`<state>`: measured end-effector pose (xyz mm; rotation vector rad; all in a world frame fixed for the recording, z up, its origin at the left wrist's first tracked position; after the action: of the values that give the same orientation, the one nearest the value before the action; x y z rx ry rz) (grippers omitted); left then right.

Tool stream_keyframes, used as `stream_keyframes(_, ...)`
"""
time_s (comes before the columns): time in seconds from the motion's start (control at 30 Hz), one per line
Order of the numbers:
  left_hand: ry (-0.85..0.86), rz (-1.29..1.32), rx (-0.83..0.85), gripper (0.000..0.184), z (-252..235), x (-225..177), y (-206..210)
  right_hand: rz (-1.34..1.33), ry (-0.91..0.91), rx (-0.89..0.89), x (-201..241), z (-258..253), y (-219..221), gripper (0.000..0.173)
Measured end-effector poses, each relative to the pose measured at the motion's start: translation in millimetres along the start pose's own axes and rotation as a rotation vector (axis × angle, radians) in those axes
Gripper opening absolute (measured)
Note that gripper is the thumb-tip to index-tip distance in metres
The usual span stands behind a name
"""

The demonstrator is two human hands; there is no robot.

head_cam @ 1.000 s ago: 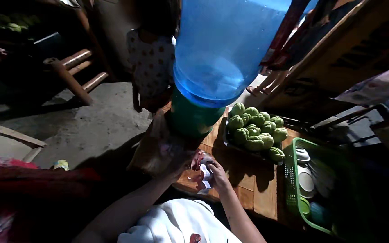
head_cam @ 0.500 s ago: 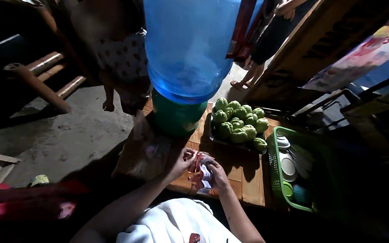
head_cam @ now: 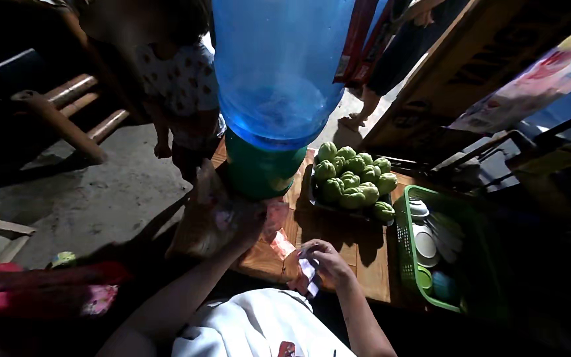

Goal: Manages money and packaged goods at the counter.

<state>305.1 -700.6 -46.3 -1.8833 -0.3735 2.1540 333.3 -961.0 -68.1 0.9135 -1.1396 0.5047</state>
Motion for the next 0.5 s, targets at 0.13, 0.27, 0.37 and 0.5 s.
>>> stream_keyframes(0.13, 0.147, -0.191, 0.09, 0.031, 5, 1, -4, -0.149, -0.074, -0.254, 9, -4, 0, 0.023)
stream_keyframes(0.27, 0.294, -0.426, 0.163, 0.037, 9, -1, 0, -0.208, -0.12, -0.298, 16, -13, 4, 0.024)
stream_keyframes(0.37, 0.384, -0.423, 0.176, 0.04, 10, 6, 8, -0.113, -0.077, -0.198, 13, -20, 9, 0.029)
stream_keyframes(0.5, 0.318, -0.203, 0.164, 0.04, 6, 1, 7, 0.144, 0.209, -0.094, -4, -26, 16, 0.022)
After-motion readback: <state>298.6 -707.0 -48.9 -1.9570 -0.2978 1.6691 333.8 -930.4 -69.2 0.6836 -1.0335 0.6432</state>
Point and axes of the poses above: each hand's wrist, its own z-axis away from the middle knuckle, its own y-axis out of the palm, x = y × z, the point moved 1 cm from there along -z, towards the middle knuckle, and after that the axes turned 12 degrees about x, right-handed, at the moved point
